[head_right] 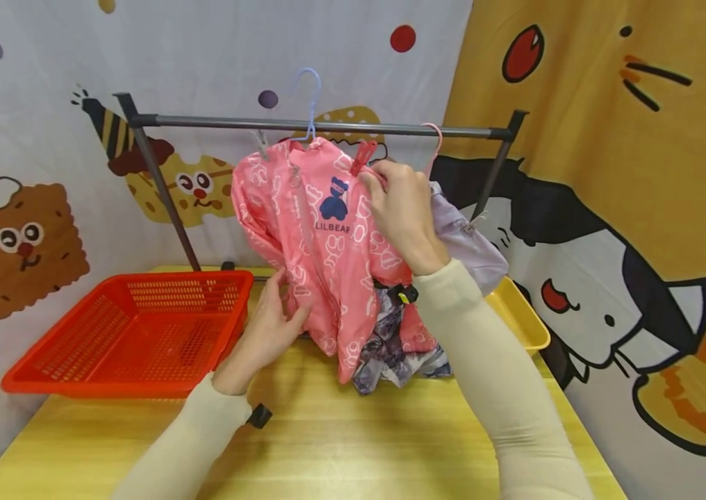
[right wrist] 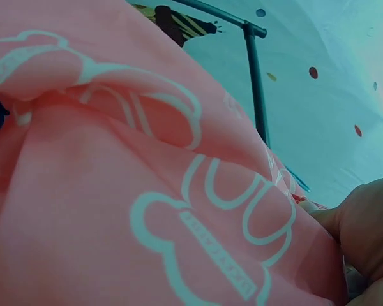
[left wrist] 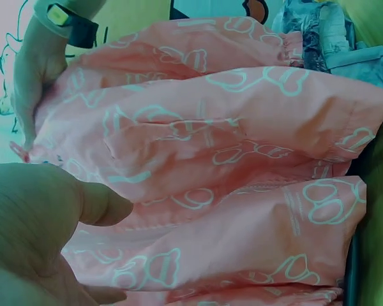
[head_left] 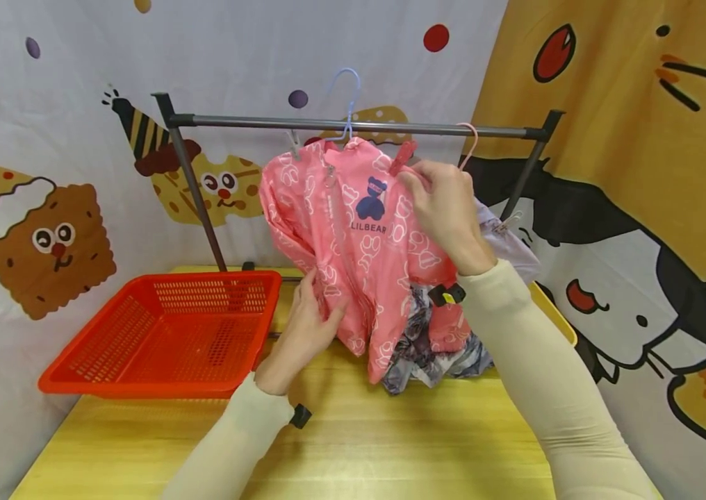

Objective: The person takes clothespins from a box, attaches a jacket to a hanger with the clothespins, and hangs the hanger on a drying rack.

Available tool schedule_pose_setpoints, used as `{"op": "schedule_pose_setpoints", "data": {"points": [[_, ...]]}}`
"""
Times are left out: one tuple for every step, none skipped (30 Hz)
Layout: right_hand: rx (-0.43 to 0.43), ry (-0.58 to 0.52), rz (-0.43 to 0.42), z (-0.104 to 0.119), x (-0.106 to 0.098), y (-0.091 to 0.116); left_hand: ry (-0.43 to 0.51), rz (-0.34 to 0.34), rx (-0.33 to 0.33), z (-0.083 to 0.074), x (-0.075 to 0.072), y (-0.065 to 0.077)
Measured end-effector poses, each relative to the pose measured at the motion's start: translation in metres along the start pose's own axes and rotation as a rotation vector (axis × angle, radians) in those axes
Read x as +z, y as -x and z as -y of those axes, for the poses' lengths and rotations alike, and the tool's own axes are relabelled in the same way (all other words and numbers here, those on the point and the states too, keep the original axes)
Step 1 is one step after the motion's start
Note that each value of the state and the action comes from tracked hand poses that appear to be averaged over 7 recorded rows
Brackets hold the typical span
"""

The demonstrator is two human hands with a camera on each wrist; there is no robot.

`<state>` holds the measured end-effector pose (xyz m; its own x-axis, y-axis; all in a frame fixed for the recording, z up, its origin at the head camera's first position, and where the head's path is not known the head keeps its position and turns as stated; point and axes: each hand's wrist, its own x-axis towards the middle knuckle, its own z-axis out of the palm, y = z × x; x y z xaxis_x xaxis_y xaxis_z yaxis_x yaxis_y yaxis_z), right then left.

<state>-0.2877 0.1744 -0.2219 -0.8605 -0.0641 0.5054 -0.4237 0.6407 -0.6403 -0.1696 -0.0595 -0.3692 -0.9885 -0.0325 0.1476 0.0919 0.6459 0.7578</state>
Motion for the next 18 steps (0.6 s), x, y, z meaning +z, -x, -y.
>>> {"op": "schedule_pose_setpoints", "data": {"points": [[0.002,0.001,-0.001,0.000,0.002,0.000,-0.005,0.000,0.010,0.001,-0.002,0.002],[0.004,0.004,-0.003,-0.001,0.004,0.000,-0.007,0.001,0.021,0.002,-0.003,0.005],[0.005,0.007,-0.006,-0.001,0.005,0.001,-0.011,0.006,0.029,0.003,-0.005,0.007],[0.008,0.010,-0.009,-0.003,0.006,0.001,-0.021,0.013,0.041,0.003,-0.005,0.010],[0.010,0.015,-0.013,-0.004,0.007,0.002,-0.026,0.024,0.050,0.003,-0.006,0.012],[0.011,0.017,-0.016,-0.006,0.008,0.003,-0.027,0.036,0.055,0.003,-0.007,0.014],[0.012,0.017,-0.018,-0.007,0.010,0.003,-0.030,0.043,0.059,0.004,-0.007,0.016],[0.008,0.018,-0.022,-0.008,0.011,0.004,-0.028,0.048,0.059,0.005,-0.008,0.019],[0.004,0.016,-0.024,-0.009,0.012,0.005,-0.031,0.048,0.058,0.006,-0.008,0.021],[-0.003,0.015,-0.028,-0.011,0.014,0.006,-0.034,0.044,0.059,0.007,-0.008,0.022],[-0.010,0.013,-0.034,-0.012,0.015,0.007,-0.035,0.038,0.058,0.009,-0.008,0.024],[-0.013,0.010,-0.036,-0.013,0.017,0.008,-0.038,0.028,0.060,0.010,-0.008,0.025],[-0.015,0.008,-0.038,-0.013,0.018,0.009,-0.044,0.020,0.062,0.012,-0.007,0.026],[-0.015,0.007,-0.041,-0.014,0.019,0.011,-0.045,0.018,0.063,0.013,-0.007,0.027],[-0.014,0.005,-0.043,-0.015,0.021,0.012,-0.047,0.020,0.062,0.014,-0.006,0.028],[-0.015,0.000,-0.039,-0.015,0.021,0.011,-0.047,0.021,0.061,0.014,-0.005,0.028],[-0.011,-0.008,-0.029,-0.015,0.021,0.011,-0.048,0.024,0.056,0.013,-0.003,0.028],[-0.009,-0.012,-0.021,-0.015,0.021,0.011,-0.047,0.029,0.049,0.013,-0.002,0.028]]}}
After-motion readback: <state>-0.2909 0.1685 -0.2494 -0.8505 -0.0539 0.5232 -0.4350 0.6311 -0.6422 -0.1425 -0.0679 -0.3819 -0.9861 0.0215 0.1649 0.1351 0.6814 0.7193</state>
